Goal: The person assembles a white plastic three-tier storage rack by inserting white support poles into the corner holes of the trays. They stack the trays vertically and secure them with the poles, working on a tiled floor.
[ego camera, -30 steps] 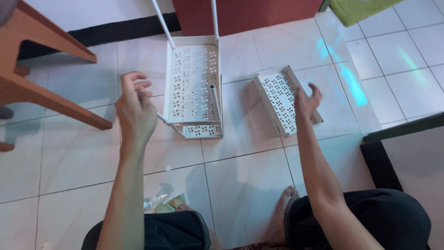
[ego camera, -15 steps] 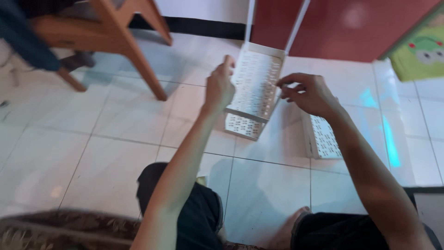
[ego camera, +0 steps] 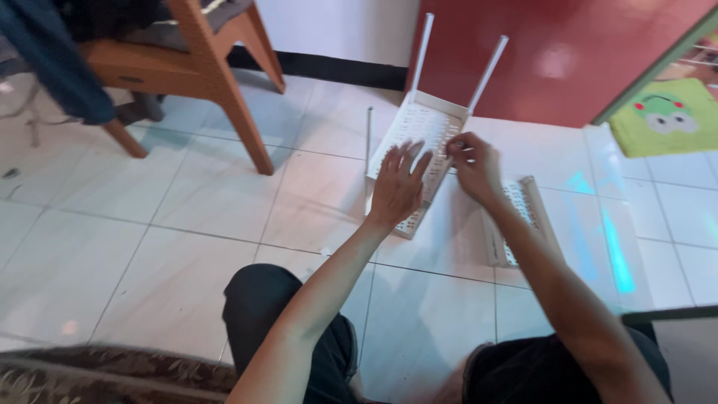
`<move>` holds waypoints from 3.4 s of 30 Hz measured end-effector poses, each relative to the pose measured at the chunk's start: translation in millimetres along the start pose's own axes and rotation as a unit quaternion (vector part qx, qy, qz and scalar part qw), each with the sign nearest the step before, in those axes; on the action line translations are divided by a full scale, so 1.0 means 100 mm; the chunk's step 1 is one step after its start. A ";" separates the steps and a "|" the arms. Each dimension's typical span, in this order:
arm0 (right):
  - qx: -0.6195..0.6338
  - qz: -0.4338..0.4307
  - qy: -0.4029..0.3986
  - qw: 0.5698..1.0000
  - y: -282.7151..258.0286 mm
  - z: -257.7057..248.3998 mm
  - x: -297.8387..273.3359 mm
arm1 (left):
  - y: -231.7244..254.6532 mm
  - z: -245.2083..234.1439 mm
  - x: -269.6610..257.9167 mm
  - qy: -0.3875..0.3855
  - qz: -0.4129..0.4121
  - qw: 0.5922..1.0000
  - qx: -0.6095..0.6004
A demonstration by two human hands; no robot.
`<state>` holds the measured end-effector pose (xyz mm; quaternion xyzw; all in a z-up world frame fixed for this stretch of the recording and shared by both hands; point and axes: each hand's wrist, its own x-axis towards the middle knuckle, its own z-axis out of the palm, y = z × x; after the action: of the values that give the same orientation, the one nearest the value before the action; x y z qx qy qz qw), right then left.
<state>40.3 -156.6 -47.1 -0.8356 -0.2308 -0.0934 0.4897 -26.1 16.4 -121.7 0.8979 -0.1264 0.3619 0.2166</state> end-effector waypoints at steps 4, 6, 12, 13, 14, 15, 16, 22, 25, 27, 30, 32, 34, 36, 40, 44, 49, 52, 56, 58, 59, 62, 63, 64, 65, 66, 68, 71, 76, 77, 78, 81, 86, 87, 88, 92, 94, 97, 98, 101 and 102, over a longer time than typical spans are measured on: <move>0.043 0.011 0.031 0.999 0.04 0.22 -0.14 | -0.03 0.49 -0.07 -0.275 -0.121 0.954 0.014; 0.033 0.036 0.040 0.998 0.05 0.30 -0.18 | -0.13 0.66 -0.11 -0.419 -0.164 0.890 0.072; 0.194 -0.002 0.203 0.960 0.04 0.76 -0.15 | -0.25 1.23 -0.19 -0.458 -0.210 0.852 0.139; 0.203 0.026 0.227 0.952 0.05 0.82 -0.12 | -0.29 1.30 -0.21 -0.440 -0.205 0.863 0.141; 0.212 0.055 0.250 0.943 0.06 0.89 -0.08 | -0.34 1.35 -0.25 -0.423 -0.200 0.872 0.143; 0.222 0.084 0.273 0.932 0.09 0.92 -0.03 | -0.37 1.39 -0.26 -0.404 -0.195 0.882 0.146; 0.223 0.091 0.279 0.930 0.13 0.92 0.01 | -0.38 1.42 -0.26 -0.407 -0.193 0.880 0.150; 0.274 0.067 0.245 0.928 0.38 0.94 0.22 | -0.33 1.25 -0.23 -0.430 -0.183 0.874 0.136; 0.320 0.059 0.129 0.937 0.50 0.78 0.20 | -0.27 1.16 -0.18 -0.436 -0.181 0.871 0.138; 0.412 0.083 -0.018 0.907 0.57 0.60 0.19 | -0.26 1.15 -0.16 -0.448 -0.177 0.864 0.148; 0.454 0.084 -0.072 0.884 0.53 0.47 0.20 | -0.25 1.18 -0.16 -0.430 -0.166 0.874 0.152; 0.343 0.080 -0.004 0.936 0.44 0.48 0.18 | -0.27 1.21 -0.15 -0.433 -0.170 0.873 0.147; 0.212 0.041 0.072 0.974 0.32 0.51 0.10 | -0.28 1.23 -0.16 -0.436 -0.179 0.871 0.138; 0.063 -0.034 0.160 0.984 0.18 0.51 0.02 | -0.30 1.23 -0.16 -0.437 -0.186 0.871 0.127; -0.014 -0.048 0.226 0.973 -0.02 0.44 -0.16 | -0.28 1.23 -0.17 -0.446 -0.180 0.866 0.138; -0.016 0.000 0.258 0.966 -0.13 0.39 -0.25 | -0.26 1.22 -0.17 -0.444 -0.181 0.866 0.142; 0.036 0.011 0.239 0.970 -0.13 0.37 -0.23 | -0.27 1.19 -0.17 -0.442 -0.185 0.867 0.140; 0.046 0.024 0.223 0.973 -0.09 0.35 -0.22 | -0.27 1.19 -0.19 -0.441 -0.183 0.868 0.136; 0.037 0.022 0.190 0.981 -0.03 0.32 -0.22 | -0.29 1.22 -0.20 -0.428 -0.182 0.875 0.132; 0.045 0.010 0.166 0.985 0.01 0.27 -0.22 | -0.30 1.23 -0.20 -0.426 -0.180 0.877 0.133; 0.052 0.002 0.153 0.987 0.02 0.25 -0.22 | -0.29 1.23 -0.20 -0.428 -0.180 0.876 0.135; 0.077 -0.011 0.108 0.991 0.02 0.17 -0.21 | -0.29 1.22 -0.20 -0.438 -0.178 0.870 0.139; 0.087 -0.014 0.091 0.992 0.00 0.16 -0.21 | -0.29 1.21 -0.20 -0.442 -0.178 0.868 0.141; 0.090 -0.014 0.083 0.992 -0.02 0.16 -0.23 | -0.29 1.20 -0.21 -0.439 -0.177 0.870 0.141; 0.092 -0.014 0.075 0.993 -0.04 0.15 -0.25 | -0.29 1.20 -0.21 -0.436 -0.176 0.871 0.140; 0.093 -0.013 0.067 0.993 -0.07 0.15 -0.27 | -0.29 1.21 -0.21 -0.433 -0.174 0.873 0.139; 0.104 -0.004 0.100 0.990 -0.12 0.21 -0.30 | -0.28 1.22 -0.21 -0.426 -0.174 0.878 0.134; 0.058 0.012 0.158 0.986 -0.15 0.34 -0.32 | -0.31 1.24 -0.24 -0.414 -0.169 0.885 0.130; 0.030 0.043 0.215 0.975 -0.02 0.43 -0.32 | -0.35 1.29 -0.31 -0.373 -0.160 0.905 0.125; 0.046 0.042 0.212 0.975 0.02 0.43 -0.31 | -0.35 1.30 -0.33 -0.365 -0.158 0.909 0.127; 0.063 0.041 0.209 0.975 0.05 0.41 -0.31 | -0.34 1.31 -0.34 -0.356 -0.155 0.913 0.129; 0.058 0.043 0.177 0.982 0.11 0.39 -0.30 | -0.35 1.32 -0.34 -0.339 -0.160 0.920 0.116; 0.051 0.007 0.118 0.992 0.16 0.29 -0.33 | -0.34 1.33 -0.36 -0.339 -0.156 0.920 0.117; 0.057 -0.001 0.105 0.993 0.17 0.28 -0.33 | -0.34 1.32 -0.37 -0.335 -0.155 0.922 0.116; 0.087 0.003 0.082 0.993 0.17 0.24 -0.32 | -0.34 1.33 -0.36 -0.337 -0.157 0.921 0.113; 0.160 -0.010 0.067 0.985 0.14 0.30 -0.30 | -0.37 1.31 -0.35 -0.343 -0.157 0.919 0.116; 0.138 0.018 0.120 0.983 0.12 0.40 -0.35 | -0.33 1.32 -0.34 -0.347 -0.154 0.918 0.115; 0.079 0.069 0.202 0.974 0.12 0.53 -0.39 | -0.34 1.30 -0.33 -0.350 -0.160 0.916 0.112; 0.074 0.048 0.217 0.972 0.14 0.56 -0.39 | -0.34 1.29 -0.32 -0.350 -0.160 0.916 0.114; 0.081 0.032 0.220 0.972 0.21 0.56 -0.38 | -0.33 1.29 -0.33 -0.350 -0.161 0.916 0.114; 0.087 0.035 0.214 0.972 0.22 0.55 -0.37 | -0.33 1.30 -0.33 -0.350 -0.160 0.916 0.114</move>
<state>14.2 -128.9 -105.8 -0.7582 -0.0989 -0.2324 0.6012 40.4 -14.3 -238.8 0.9939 -0.0065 -0.0027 0.1101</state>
